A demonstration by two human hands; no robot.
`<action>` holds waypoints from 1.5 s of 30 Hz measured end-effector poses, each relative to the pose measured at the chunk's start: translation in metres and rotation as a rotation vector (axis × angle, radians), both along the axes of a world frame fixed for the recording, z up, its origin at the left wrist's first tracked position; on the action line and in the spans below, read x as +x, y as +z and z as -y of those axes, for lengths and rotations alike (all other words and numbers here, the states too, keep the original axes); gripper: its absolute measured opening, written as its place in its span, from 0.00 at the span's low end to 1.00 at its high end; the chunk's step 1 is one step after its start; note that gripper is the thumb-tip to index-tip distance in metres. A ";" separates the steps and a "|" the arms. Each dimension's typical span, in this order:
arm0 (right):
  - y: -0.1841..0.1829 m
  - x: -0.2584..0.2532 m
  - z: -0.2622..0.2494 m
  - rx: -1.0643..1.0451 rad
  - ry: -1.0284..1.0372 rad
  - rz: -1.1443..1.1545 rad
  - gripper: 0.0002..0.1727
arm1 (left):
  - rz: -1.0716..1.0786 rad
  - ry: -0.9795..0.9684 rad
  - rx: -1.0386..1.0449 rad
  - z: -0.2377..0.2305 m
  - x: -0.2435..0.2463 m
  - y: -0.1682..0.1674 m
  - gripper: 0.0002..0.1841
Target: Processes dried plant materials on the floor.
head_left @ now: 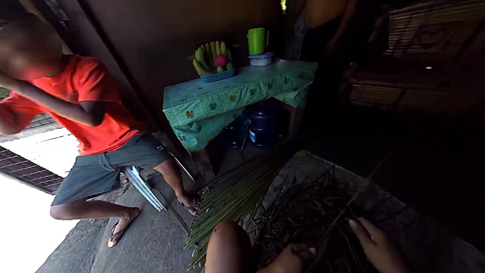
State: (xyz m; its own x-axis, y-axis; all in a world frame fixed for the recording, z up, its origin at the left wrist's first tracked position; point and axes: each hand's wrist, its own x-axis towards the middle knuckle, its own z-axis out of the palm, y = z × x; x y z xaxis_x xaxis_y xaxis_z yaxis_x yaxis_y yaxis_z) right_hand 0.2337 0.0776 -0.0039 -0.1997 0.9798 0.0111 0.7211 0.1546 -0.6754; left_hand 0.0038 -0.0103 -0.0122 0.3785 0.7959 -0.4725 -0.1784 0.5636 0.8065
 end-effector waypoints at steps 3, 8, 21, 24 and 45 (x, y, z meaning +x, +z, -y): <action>0.009 -0.010 0.019 -0.141 0.187 -0.115 0.29 | -0.064 0.048 -0.011 -0.005 -0.005 0.006 0.13; 0.006 -0.045 0.050 -0.062 0.534 -0.117 0.27 | 0.026 0.133 -0.068 -0.009 -0.002 0.013 0.15; 0.017 -0.006 0.008 -0.396 0.176 -0.194 0.24 | -0.003 0.092 -0.041 -0.004 0.001 0.013 0.16; 0.016 -0.035 0.037 -0.354 0.506 -0.237 0.23 | -0.024 0.146 -0.027 -0.008 0.000 0.012 0.15; 0.005 -0.029 0.010 -0.644 0.052 -0.734 0.22 | -0.003 0.029 -0.008 -0.004 0.002 0.006 0.17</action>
State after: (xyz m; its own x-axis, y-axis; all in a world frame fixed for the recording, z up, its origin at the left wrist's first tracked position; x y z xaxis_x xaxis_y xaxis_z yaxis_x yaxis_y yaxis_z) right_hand 0.2050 0.0672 0.0013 -0.4002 0.8320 -0.3842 0.0900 -0.3815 -0.9200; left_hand 0.0055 -0.0063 -0.0059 0.3537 0.8029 -0.4799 -0.1925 0.5646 0.8026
